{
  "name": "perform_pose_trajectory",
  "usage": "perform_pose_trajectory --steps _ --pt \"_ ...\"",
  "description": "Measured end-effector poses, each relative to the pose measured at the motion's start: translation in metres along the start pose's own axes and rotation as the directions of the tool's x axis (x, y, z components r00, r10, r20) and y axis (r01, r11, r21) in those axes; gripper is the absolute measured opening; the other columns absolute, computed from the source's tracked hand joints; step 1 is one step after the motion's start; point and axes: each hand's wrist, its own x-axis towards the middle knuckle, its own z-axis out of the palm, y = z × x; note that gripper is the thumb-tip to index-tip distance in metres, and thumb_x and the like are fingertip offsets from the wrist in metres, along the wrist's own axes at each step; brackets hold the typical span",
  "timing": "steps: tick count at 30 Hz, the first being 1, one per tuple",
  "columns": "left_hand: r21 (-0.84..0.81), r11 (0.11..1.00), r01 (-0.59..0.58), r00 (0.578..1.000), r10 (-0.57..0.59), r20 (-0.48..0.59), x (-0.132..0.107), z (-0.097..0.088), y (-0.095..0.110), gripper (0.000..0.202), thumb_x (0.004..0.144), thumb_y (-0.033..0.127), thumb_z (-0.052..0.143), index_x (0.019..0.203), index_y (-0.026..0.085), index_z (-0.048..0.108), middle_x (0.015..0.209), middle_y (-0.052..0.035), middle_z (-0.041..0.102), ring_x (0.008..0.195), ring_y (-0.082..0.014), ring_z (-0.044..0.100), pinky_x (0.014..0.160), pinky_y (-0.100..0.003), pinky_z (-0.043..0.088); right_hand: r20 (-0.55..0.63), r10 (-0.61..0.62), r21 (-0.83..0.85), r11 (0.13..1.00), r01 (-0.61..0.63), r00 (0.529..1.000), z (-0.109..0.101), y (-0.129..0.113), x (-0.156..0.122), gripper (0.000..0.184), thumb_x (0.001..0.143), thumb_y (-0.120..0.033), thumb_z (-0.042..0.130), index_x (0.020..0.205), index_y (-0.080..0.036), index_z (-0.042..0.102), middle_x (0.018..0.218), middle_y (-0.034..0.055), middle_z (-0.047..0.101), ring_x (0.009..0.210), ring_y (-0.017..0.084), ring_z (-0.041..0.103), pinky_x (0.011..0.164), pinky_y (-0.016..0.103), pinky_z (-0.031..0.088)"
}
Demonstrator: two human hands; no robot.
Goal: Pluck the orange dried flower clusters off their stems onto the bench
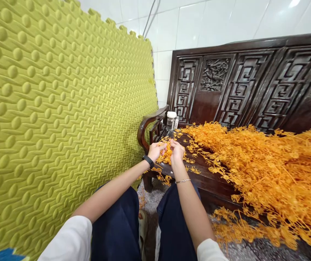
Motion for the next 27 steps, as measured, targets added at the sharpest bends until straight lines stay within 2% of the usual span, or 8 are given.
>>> perform_pose_trajectory --steps 6,11,14,19,23,25,27 --pt "-0.004 0.999 -0.034 0.997 0.034 -0.067 0.009 0.001 -0.009 0.03 0.072 0.035 0.058 0.051 0.016 0.048 0.042 0.0047 0.042 0.04 -0.0065 0.036 0.047 -0.022 0.027 -0.091 -0.042 0.007 0.999 0.043 0.995 0.012 0.015 0.01 0.009 0.051 -0.017 0.065 0.059 -0.016 0.061 0.061 0.0008 0.065 0.049 0.009 0.052 0.043 0.022 0.042" --pt "0.056 0.996 -0.068 0.992 0.074 -0.106 0.014 0.001 -0.018 0.03 0.073 0.033 0.056 0.05 0.016 0.048 0.039 0.0055 0.04 0.042 -0.0074 0.037 0.05 -0.022 0.029 -0.134 -0.066 0.005 0.998 0.067 0.989 0.017 0.023 0.016 0.007 0.053 -0.017 0.061 0.059 -0.017 0.058 0.058 -0.0002 0.063 0.051 0.011 0.055 0.047 0.024 0.047" --pt "0.138 0.986 -0.097 0.986 0.114 -0.119 0.012 -0.002 -0.018 0.03 0.075 0.032 0.054 0.049 0.016 0.048 0.039 0.0056 0.04 0.044 -0.008 0.037 0.052 -0.022 0.028 -0.142 -0.082 -0.009 0.997 0.081 0.987 0.019 0.028 0.017 0.006 0.054 -0.019 0.06 0.059 -0.017 0.057 0.057 -0.0002 0.062 0.054 0.013 0.057 0.048 0.026 0.048" --pt "0.355 0.915 -0.189 0.972 0.227 -0.067 0.002 -0.012 -0.009 0.031 0.077 0.03 0.052 0.05 0.016 0.049 0.041 0.0051 0.041 0.047 -0.009 0.039 0.054 -0.021 0.028 -0.151 -0.107 -0.038 0.994 0.103 0.983 0.024 0.038 0.022 0.007 0.059 -0.023 0.062 0.061 -0.018 0.057 0.06 0.0016 0.063 0.062 0.015 0.061 0.055 0.028 0.051" --pt "0.425 0.875 -0.234 0.965 0.261 -0.006 -0.009 -0.032 0.004 0.029 0.079 0.033 0.052 0.056 0.016 0.055 0.042 0.0048 0.042 0.046 -0.0091 0.04 0.053 -0.021 0.03 -0.214 -0.14 -0.065 0.989 0.129 0.967 0.007 0.024 0.038 0.014 0.064 -0.031 0.063 0.062 -0.019 0.056 0.065 0.004 0.064 0.064 0.016 0.059 0.058 0.03 0.05" --pt "0.381 0.893 -0.241 0.967 0.253 0.018 -0.011 -0.051 0.01 0.029 0.079 0.039 0.053 0.06 0.016 0.056 0.044 0.0048 0.044 0.044 -0.0084 0.04 0.05 -0.021 0.03 -0.267 -0.177 -0.071 0.984 0.164 0.947 -0.009 0.009 0.048 0.018 0.065 -0.035 0.062 0.065 -0.019 0.055 0.069 0.0037 0.065 0.064 0.015 0.057 0.06 0.03 0.05" --pt "0.291 0.936 -0.197 0.98 0.195 0.034 -0.008 -0.072 0.015 0.032 0.078 0.043 0.054 0.06 0.016 0.053 0.044 0.0049 0.045 0.04 -0.0072 0.037 0.046 -0.021 0.029 -0.27 -0.209 -0.069 0.978 0.197 0.94 -0.025 -0.003 0.056 0.021 0.06 -0.035 0.065 0.069 -0.018 0.057 0.075 0.0031 0.065 0.065 0.013 0.056 0.064 0.03 0.05"
